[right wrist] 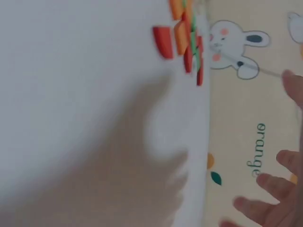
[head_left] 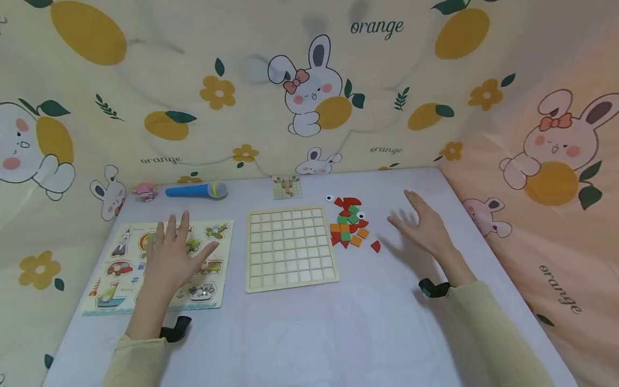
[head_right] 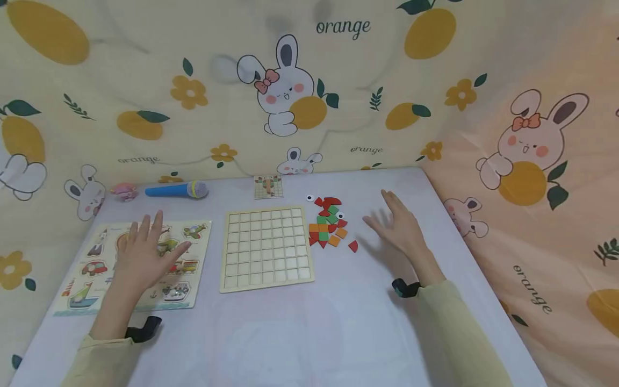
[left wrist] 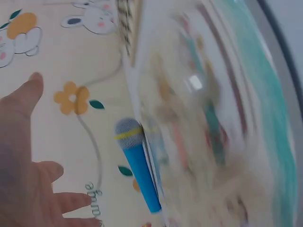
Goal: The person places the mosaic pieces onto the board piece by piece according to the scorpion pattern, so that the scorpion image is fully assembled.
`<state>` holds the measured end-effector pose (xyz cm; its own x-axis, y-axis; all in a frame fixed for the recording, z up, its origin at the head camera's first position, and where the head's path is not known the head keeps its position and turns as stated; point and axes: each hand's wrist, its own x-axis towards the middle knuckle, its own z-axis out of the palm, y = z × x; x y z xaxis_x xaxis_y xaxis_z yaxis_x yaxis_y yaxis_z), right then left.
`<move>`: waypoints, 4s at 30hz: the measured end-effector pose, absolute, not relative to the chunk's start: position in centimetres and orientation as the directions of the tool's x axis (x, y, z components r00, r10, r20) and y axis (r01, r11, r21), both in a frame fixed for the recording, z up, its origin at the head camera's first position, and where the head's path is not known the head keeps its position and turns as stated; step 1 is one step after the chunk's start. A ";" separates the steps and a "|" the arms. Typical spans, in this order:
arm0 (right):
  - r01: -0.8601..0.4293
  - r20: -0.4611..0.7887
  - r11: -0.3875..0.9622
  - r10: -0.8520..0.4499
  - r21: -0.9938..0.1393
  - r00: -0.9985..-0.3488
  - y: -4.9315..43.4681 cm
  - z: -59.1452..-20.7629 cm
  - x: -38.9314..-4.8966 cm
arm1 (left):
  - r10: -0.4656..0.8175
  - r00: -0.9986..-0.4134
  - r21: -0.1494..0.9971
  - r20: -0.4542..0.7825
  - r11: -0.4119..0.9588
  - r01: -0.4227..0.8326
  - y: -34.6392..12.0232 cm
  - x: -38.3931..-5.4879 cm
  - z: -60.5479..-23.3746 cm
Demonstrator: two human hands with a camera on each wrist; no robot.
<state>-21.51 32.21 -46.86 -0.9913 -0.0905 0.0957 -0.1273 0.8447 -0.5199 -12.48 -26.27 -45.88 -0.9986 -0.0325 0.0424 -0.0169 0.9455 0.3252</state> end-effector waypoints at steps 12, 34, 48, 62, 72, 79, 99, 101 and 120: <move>-0.079 0.055 0.627 -0.058 -0.775 -0.997 30.7 -50.9 -22.5 | 0.077 -0.995 0.637 -0.055 0.771 0.025 -19.2 -12.0 -47.5; -0.337 0.044 0.661 -0.418 -0.670 -0.907 30.2 -52.8 -20.2 | 0.260 -0.943 0.600 -0.208 0.796 0.087 -16.5 -10.8 -51.3; -0.356 0.090 0.698 -0.388 -0.621 -0.917 30.4 -53.2 -20.1 | 0.263 -0.943 0.565 -0.205 0.818 0.105 -16.0 -10.3 -52.1; -0.271 0.062 0.702 -0.308 -0.659 -0.949 25.8 -50.7 -22.7 | 0.235 -0.956 0.544 -0.175 0.833 0.105 -15.6 -10.0 -52.0; -0.327 0.060 0.687 -0.382 -0.649 -0.922 18.8 -50.4 -25.7 | 0.242 -0.952 0.541 -0.186 0.834 0.106 -15.4 -10.3 -52.3; -0.366 0.055 0.697 -0.426 -0.617 -0.903 16.1 -51.4 -26.7 | 0.234 -0.957 0.534 -0.174 0.839 0.109 -15.5 -10.2 -52.4; -0.362 0.036 0.678 -0.443 -0.640 -0.896 15.7 -52.2 -26.3 | 0.233 -0.960 0.531 -0.158 0.839 0.116 -15.4 -10.0 -52.7; -0.354 0.032 0.692 -0.432 -0.629 -0.901 15.4 -52.0 -26.4 | 0.232 -0.960 0.534 -0.158 0.838 0.115 -15.5 -10.0 -52.6; -0.251 0.096 0.739 -0.246 -0.626 -0.964 18.7 -48.6 -28.6 | 0.224 -0.963 0.538 -0.153 0.836 0.108 -15.7 -10.1 -52.4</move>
<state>-28.56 18.73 -48.61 -0.9645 -0.2462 0.0957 -0.2506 0.7386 -0.6258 -10.08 -15.67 -52.42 -0.9625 0.2236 -0.1535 0.1084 0.8359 0.5380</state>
